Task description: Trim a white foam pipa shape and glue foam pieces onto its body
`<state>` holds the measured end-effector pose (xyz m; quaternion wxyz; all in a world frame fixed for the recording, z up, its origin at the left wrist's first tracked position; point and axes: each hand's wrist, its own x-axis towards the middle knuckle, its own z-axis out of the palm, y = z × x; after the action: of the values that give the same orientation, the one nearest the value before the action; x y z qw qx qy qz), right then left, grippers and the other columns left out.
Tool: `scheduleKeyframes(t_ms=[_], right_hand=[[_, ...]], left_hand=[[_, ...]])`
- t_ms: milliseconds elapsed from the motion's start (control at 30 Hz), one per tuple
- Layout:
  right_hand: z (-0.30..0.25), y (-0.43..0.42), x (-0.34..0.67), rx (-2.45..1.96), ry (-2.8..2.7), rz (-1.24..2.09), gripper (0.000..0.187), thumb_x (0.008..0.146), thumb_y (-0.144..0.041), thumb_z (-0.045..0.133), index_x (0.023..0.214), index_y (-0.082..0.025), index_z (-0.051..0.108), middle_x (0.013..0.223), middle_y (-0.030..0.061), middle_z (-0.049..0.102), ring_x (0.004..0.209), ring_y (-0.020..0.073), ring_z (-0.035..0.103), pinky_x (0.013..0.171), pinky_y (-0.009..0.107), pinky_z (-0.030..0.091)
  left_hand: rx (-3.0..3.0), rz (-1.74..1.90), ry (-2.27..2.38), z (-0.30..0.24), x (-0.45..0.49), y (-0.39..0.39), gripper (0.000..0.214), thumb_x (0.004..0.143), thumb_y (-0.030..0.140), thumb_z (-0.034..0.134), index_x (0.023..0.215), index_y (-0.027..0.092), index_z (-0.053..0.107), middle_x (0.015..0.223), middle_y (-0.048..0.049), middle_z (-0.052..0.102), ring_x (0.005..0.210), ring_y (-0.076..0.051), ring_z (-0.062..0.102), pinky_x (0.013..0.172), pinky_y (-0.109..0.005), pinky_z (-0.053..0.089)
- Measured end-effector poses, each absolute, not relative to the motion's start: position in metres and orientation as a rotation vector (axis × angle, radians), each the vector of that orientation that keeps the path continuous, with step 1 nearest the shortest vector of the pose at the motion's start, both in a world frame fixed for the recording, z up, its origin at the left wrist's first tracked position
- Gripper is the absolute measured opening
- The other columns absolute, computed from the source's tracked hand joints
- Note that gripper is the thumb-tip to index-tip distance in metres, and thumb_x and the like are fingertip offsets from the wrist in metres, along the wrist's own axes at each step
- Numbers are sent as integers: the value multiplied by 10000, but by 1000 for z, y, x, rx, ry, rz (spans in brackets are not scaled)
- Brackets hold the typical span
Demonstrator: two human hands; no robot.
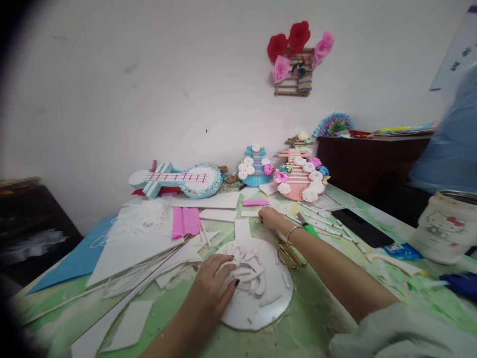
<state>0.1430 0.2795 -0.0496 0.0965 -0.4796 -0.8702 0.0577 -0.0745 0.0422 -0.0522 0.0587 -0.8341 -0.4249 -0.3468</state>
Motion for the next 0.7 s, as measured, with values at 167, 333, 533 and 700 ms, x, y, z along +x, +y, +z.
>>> scheduleKeyframes(t_ms=[167, 333, 533, 700], right_hand=[[-41, 290, 120, -1397, -2688, 156, 297, 887, -326, 523, 1126, -153, 555, 1129, 77, 568, 947, 182, 575, 802, 380, 498], [-50, 295, 84, -1321, -2770, 230, 299, 884, -327, 528, 1123, -151, 558, 1123, 73, 571, 937, 181, 578, 790, 373, 503], [-57, 297, 79, -1275, -2763, 253, 298, 881, -324, 531, 1124, -155, 561, 1135, 74, 568, 935, 180, 577, 781, 365, 505], [-57, 289, 80, -1276, -2714, 234, 299, 882, -322, 531, 1129, -155, 558, 1134, 76, 569, 929, 176, 579, 777, 362, 507]], left_hand=[[-2552, -1014, -1309, -52, -70, 37, 198, 806, 141, 494, 990, 149, 564, 1084, -113, 575, 1029, -269, 496, 893, -494, 433], [-2595, -975, -1364, -51, -73, 38, 193, 814, 144, 482, 988, 142, 566, 1084, -113, 571, 1025, -267, 488, 876, -480, 435], [-2596, -948, -1402, -51, -77, 41, 200, 823, 165, 485, 1007, 140, 559, 1102, -112, 570, 1029, -262, 481, 913, -491, 413], [-2583, -925, -1420, -52, -77, 41, 183, 815, 157, 494, 985, 141, 559, 1085, -113, 575, 1012, -256, 493, 895, -483, 428]])
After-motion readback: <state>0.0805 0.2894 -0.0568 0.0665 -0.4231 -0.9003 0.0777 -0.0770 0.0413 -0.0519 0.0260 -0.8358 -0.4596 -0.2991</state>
